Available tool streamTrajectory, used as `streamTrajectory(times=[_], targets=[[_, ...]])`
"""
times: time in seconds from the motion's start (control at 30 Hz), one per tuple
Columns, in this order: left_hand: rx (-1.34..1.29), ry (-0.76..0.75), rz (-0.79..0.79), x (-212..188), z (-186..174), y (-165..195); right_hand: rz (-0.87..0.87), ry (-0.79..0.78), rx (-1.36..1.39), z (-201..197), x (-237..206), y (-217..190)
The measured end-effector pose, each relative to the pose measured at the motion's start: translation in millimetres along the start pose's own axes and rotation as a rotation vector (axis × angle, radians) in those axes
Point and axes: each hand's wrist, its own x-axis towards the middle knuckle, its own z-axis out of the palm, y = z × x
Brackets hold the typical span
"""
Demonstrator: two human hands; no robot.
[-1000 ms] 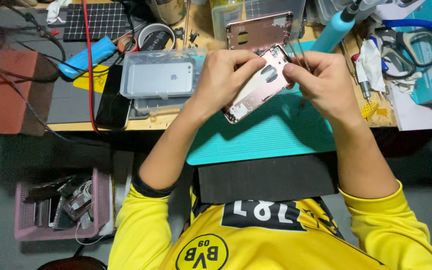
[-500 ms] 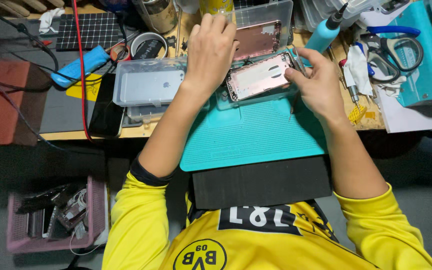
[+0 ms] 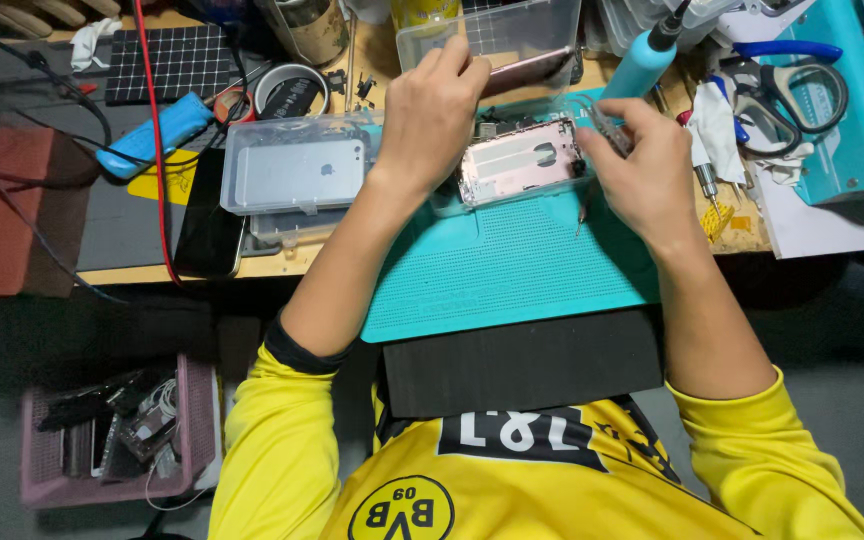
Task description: The person disassembles a smartphone at a repair workbench. They hold the phone frame, use a metal pry tool and tweezers to remove internal components and screws, set parts aside on the mat, then place the phone into a clear plastic storage container and close the lid.
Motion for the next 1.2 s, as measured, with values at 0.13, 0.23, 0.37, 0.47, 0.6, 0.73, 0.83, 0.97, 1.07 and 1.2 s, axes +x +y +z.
streamTrajectory(times=[0.13,0.23,0.37,0.47,0.6,0.73,0.83,0.97,1.07,1.2], targets=[[-0.045,0.004,0.087,-19,-18,23,0.05,0.068,0.189,-10,4,5],[-0.03,-0.023,0.238,-29,-23,35,0.068,0.016,0.389,-10,8,6],[-0.01,-0.105,0.331,-35,-21,40,0.09,-0.045,0.218,-10,9,6],[-0.043,-0.128,0.364,-38,-19,36,0.056,-0.057,0.019,-9,10,8],[-0.122,-0.136,0.358,-41,-21,26,0.029,-0.111,-0.045,-9,9,13],[-0.207,-0.243,0.297,-40,-23,17,0.021,-0.169,-0.147,-4,10,13],[-0.228,-0.237,0.248,-40,-21,16,-0.022,-0.127,-0.231,0,13,9],[-0.231,-0.223,0.13,-36,-18,16,-0.245,-0.051,-0.354,1,28,7],[-0.216,-0.205,0.069,-29,-15,15,-0.345,-0.086,-0.517,8,51,12],[-0.176,-0.201,0.019,-22,-13,11,-0.44,-0.056,-0.642,29,75,25]])
